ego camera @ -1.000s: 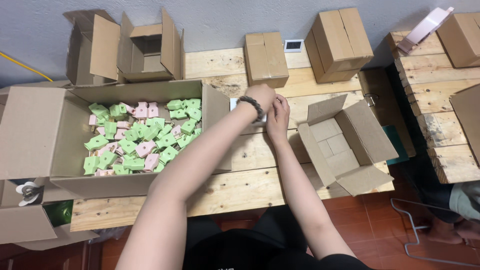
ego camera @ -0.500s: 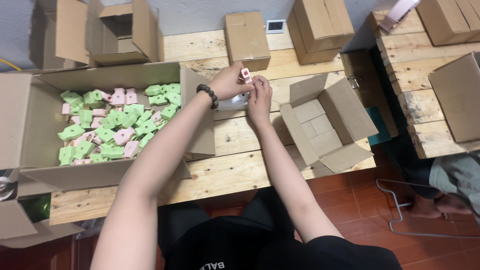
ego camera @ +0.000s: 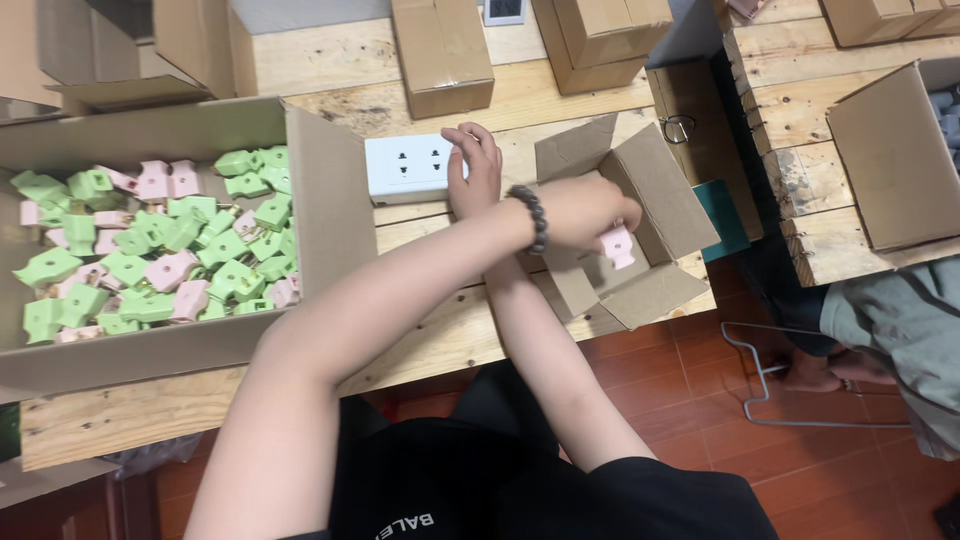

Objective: The person selects pink and green plastic plug adapters from a large box, holds them up for the camera, and places them into a smaller cardboard box on a wooden table.

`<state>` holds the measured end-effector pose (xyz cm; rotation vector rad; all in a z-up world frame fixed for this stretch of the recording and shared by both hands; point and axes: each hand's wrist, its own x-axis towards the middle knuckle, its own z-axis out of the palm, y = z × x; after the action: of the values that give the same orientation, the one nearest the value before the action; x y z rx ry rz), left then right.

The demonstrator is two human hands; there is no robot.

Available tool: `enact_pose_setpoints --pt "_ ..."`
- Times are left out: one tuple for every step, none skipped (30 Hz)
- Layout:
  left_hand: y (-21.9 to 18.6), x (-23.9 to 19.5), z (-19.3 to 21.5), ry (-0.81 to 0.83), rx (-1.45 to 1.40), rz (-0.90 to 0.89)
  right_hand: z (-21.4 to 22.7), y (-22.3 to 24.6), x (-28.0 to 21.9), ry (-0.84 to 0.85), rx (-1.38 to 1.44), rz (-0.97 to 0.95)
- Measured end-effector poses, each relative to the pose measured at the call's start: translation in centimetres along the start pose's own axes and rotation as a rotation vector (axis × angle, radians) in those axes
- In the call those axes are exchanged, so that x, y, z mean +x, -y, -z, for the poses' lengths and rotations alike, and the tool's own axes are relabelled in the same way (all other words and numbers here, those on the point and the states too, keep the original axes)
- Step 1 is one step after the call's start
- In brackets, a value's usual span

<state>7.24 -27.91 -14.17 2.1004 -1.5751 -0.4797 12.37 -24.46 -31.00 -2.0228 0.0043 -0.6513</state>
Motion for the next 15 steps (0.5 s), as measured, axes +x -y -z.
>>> enact_pose_setpoints --pt "0.6 1.2 -1.9 0.001 -0.006 -0.002 0.3 0.5 0.0 0.002 -0.004 -0.005" --pt "1.2 2.4 -3.7 0.066 0.034 0.007 0.6 1.1 0.0 0.019 0.021 -0.036" --pt "1.8 3.6 -5.5 0.131 0.074 0.015 0.9 1.7 0.0 0.037 0.046 -0.067" --pt "2.2 4.0 -6.2 0.134 0.069 0.014 1.1 2.0 0.1 0.038 0.044 -0.072" --pt "2.5 4.5 -6.9 0.186 0.09 -0.007 1.4 2.3 0.1 0.045 0.059 -0.073" --pt "2.9 4.9 -7.6 0.239 0.11 -0.03 1.6 2.6 0.1 0.052 0.075 -0.075" --pt "2.5 4.7 -7.2 0.243 0.105 -0.031 1.6 2.8 0.0 0.051 0.074 -0.081" --pt "2.2 4.6 -6.7 0.336 0.08 0.011 1.7 2.9 0.1 0.051 0.084 -0.089" --pt "1.9 4.4 -6.1 0.429 0.054 0.052 1.7 3.1 0.1 0.05 0.093 -0.096" --pt "2.6 4.9 -7.0 0.431 0.052 0.05 1.8 3.2 0.1 0.049 0.093 -0.099" --pt "3.4 5.3 -7.8 0.426 0.052 0.054 1.9 3.2 0.1 0.051 0.1 -0.099" --pt "4.2 5.7 -8.5 0.421 0.054 0.059 1.9 3.4 0.2 0.052 0.109 -0.097" --pt "4.1 5.5 -8.3 0.423 0.055 0.059 1.8 3.5 0.2 0.051 0.11 -0.098" --pt "4.0 5.3 -8.1 0.418 0.02 0.086 1.9 3.5 0.3 0.047 0.118 -0.101" --pt "4.0 5.1 -7.9 0.413 -0.014 0.112 1.9 3.6 0.3 0.044 0.126 -0.103"
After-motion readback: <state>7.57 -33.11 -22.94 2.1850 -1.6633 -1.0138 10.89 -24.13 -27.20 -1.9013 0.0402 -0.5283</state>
